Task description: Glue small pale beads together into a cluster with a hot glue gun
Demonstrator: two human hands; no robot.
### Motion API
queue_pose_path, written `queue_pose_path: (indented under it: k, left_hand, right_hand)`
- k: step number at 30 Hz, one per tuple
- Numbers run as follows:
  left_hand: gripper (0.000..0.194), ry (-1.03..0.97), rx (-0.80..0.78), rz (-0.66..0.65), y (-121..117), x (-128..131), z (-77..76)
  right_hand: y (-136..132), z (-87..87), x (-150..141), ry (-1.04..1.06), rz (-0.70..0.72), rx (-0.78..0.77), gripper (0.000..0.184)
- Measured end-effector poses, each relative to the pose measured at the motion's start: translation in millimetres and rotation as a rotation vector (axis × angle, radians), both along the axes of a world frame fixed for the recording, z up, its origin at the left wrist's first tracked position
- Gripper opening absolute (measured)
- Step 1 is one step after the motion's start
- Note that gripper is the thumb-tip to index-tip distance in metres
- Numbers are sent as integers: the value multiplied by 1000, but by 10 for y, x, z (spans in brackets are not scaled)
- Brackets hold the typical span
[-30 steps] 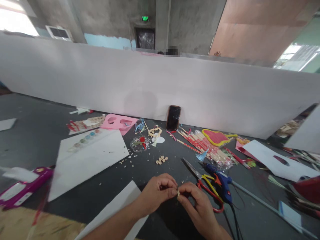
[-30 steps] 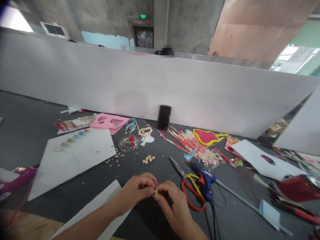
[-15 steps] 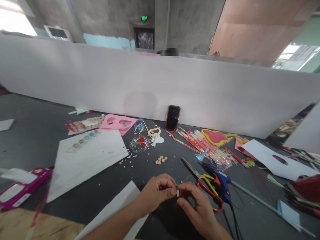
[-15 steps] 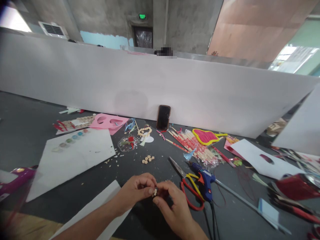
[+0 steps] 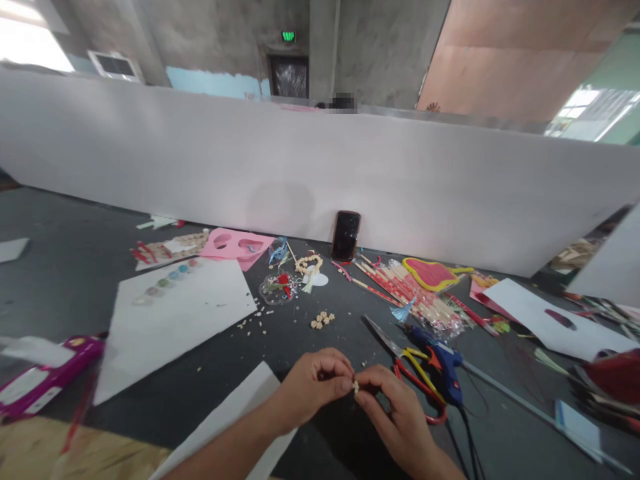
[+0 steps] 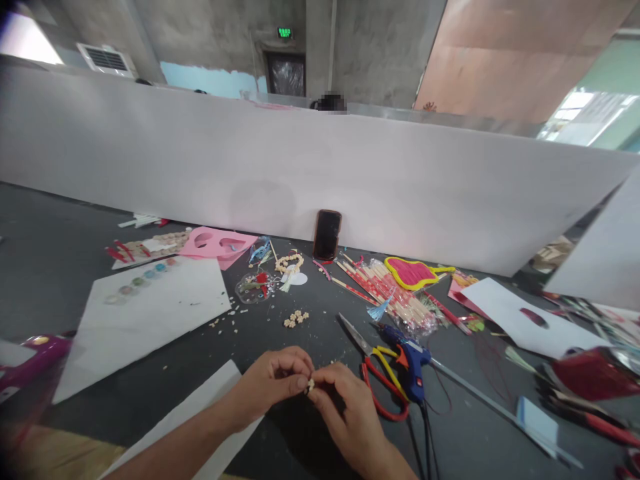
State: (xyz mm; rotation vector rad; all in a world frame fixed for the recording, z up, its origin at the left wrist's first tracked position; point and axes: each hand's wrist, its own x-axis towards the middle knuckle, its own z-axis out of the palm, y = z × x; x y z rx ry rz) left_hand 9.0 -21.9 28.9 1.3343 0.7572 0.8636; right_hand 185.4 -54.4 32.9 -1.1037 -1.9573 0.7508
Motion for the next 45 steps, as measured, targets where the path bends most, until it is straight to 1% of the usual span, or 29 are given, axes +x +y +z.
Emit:
queue_pose_path:
  k: [6,20,31,36,45]
  left_hand:
    - [21,17,1,-7,-7,1,28]
    - [24,23,3,0,1,3,4]
    - [25,23,-23,-9,-11,2,58]
    - [26,20,-13,-8,1,7,36]
    - [28,42,-4,-5,-1,8,27]
  right_hand:
    - [1,-12,1,-4,3,-13,9]
    - [1,-6,-4,-6,-10,-4,11]
    - [6,-24,9,17,-18,26,12]
    - [11,-3,0,10,-19,42,12]
    - [12,-22,1,16,-18,42,12]
